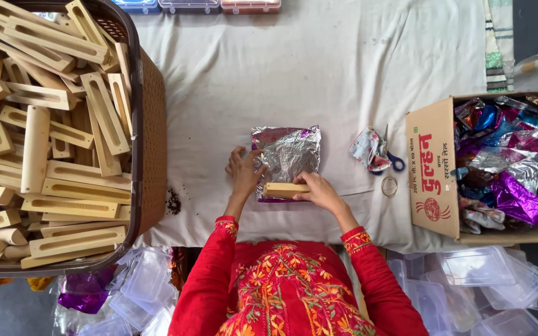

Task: Packing wooden components into metallic foil bags.

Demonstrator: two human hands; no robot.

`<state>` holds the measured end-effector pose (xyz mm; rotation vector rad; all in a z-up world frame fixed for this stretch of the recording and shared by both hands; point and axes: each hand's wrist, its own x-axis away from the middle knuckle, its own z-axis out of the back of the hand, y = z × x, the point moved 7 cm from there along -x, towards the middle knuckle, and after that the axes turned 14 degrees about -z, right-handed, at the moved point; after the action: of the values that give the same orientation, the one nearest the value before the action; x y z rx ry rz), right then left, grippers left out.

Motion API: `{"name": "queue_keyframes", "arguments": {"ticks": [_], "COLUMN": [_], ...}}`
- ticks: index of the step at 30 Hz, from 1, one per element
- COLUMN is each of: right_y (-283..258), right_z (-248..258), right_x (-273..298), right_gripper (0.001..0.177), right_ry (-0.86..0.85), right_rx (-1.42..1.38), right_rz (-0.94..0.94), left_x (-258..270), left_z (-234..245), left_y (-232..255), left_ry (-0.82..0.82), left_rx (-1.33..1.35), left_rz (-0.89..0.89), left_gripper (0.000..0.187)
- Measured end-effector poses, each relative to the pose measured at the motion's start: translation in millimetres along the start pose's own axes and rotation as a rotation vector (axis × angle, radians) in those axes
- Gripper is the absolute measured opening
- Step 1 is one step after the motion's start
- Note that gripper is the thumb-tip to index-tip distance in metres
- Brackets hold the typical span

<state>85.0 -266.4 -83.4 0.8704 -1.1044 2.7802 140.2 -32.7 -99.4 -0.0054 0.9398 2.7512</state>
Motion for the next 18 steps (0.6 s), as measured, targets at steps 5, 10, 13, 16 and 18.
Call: {"name": "queue_keyframes", "arguments": {"ticks": [5,10,13,16,18], "right_y": [-16,-22,-17,-15,-21], "right_z": [13,7,2,2,4], "right_x": [3,3,2,5,9], "right_gripper": [0.044,0.044,0.046,0.044,0.057], "right_ry": [0.064,0.049,0.031,0.046,0.048], "right_rx": [0.030,0.082,0.129,0.140,0.171], "right_rz": [0.049,0.064,0.069,0.066,0.024], "left_x": [28,62,62,65,62], "left_z": [29,34,44,35,22], "left_y": [17,43,76,89,81], "left_ry": [0.130,0.113,0.112,0.075,0.021], "left_rx": [0.018,0.041,0.130,0.091,0.059], "left_rz": [-0.019,-0.091,-0.268,-0.414,-0.395], "left_gripper": [0.036,0.025,0.043,0.055,0.052]}}
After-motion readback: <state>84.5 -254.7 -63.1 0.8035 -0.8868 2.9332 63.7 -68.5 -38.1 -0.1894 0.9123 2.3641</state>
